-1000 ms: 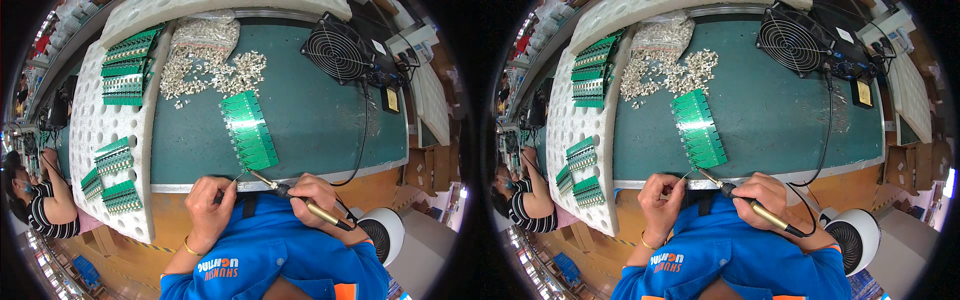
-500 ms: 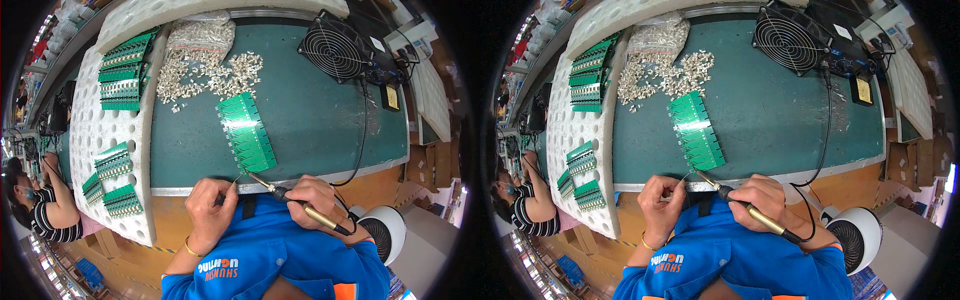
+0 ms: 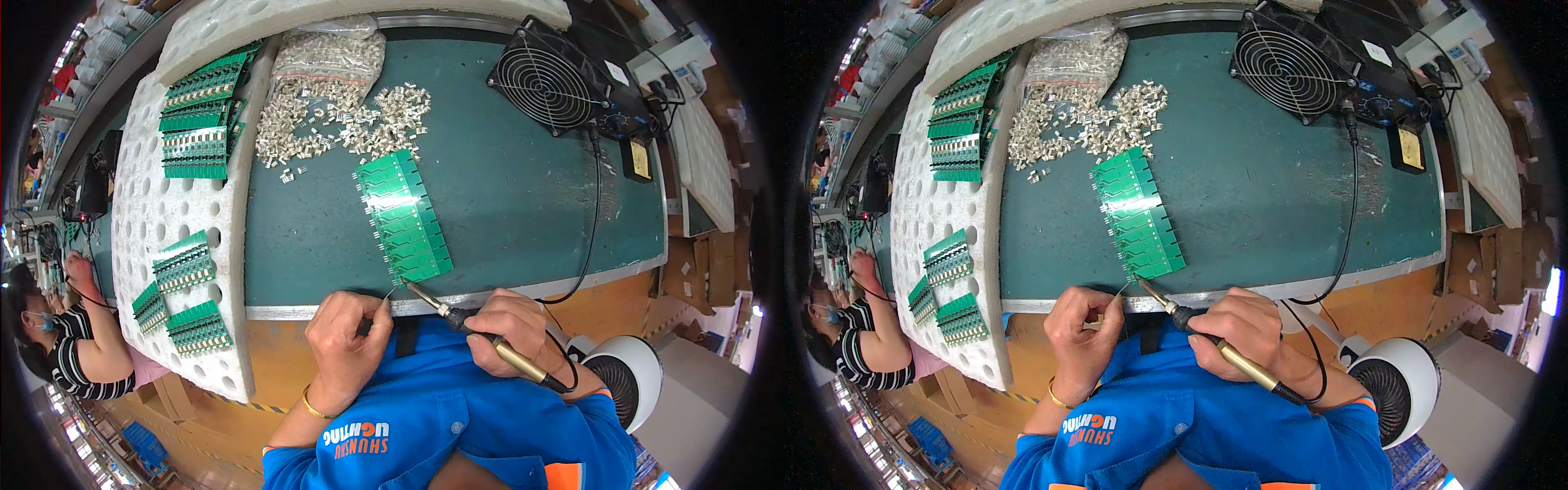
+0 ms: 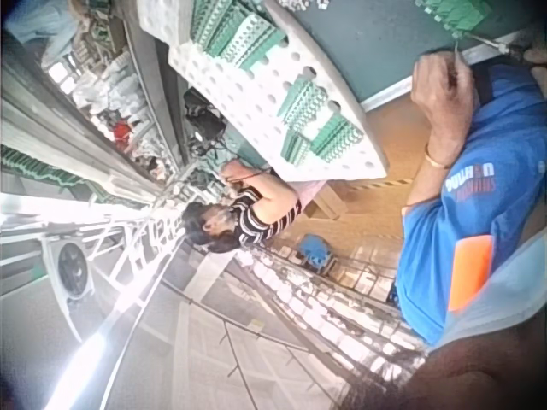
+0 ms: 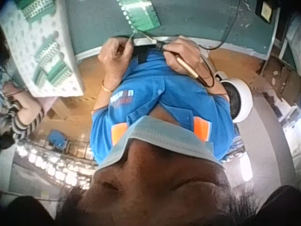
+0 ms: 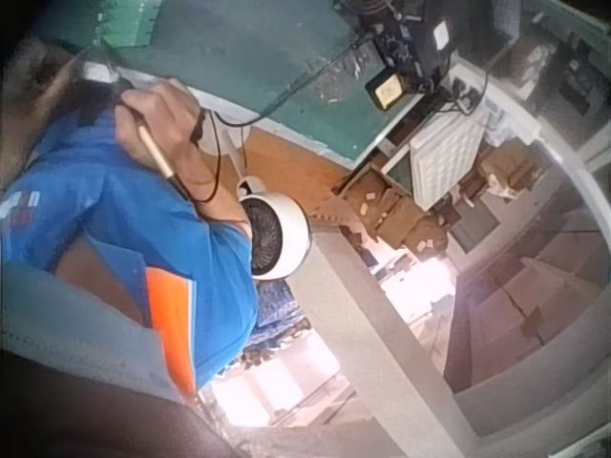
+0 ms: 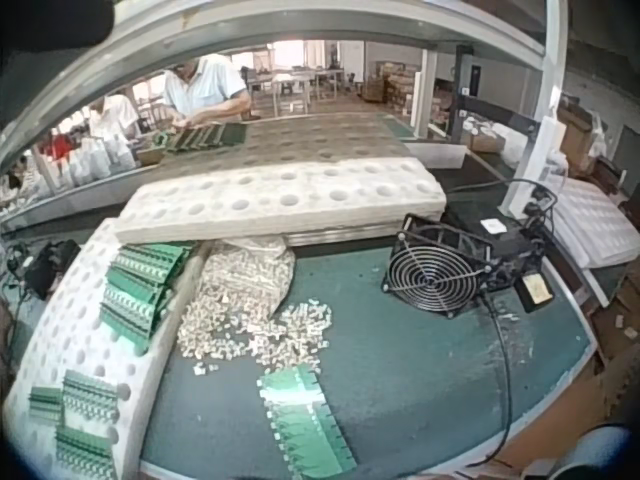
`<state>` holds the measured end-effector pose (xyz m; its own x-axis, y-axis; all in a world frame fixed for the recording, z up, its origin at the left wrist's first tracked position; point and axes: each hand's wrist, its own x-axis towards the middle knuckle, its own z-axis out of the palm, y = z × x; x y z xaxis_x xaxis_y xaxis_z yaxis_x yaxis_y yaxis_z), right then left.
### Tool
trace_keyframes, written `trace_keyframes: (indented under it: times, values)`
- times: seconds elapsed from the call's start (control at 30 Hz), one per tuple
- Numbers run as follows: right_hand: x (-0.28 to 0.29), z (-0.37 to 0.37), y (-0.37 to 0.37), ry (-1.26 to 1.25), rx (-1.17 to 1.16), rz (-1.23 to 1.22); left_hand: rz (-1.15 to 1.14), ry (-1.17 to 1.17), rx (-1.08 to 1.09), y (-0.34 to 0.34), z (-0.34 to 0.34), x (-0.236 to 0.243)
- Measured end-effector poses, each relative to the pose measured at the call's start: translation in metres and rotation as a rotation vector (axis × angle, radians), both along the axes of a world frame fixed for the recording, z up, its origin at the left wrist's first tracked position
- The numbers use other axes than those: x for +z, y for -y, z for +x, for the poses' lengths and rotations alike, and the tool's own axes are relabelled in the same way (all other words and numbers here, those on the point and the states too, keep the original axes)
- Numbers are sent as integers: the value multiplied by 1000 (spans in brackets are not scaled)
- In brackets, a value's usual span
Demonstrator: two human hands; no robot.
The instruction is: The person takes a circuit board and solders electronic components onto it using a soldering iron and solder wire.
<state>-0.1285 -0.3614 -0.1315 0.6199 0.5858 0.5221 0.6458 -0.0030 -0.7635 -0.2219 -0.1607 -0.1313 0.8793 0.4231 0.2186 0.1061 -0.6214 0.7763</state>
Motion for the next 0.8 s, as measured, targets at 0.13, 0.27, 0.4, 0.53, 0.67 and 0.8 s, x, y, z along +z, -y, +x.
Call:
trace_keyframes:
  times: [0.13, 0.27, 0.4, 0.53, 0.67, 0.8]
  values:
    - [-1, -2, 2, 0, 6, -1, -40, -14, -4, 0, 0, 1]
    - [-2, -3, 3, 13, 16, 1, -34, -16, -4, -1, -1, 0]
    - [-3, -5, 4, 26, 22, -2, -21, 0, -14, -2, -2, -2]
    - [-1, -8, 5, 71, 43, -35, -20, 1, -7, -2, -1, -1]
    - [-3, -9, 4, 67, 33, -27, -37, 4, -2, -1, -1, -1]
    - [-5, -9, 4, 63, 10, -8, -36, -1, -16, -2, 1, 0]
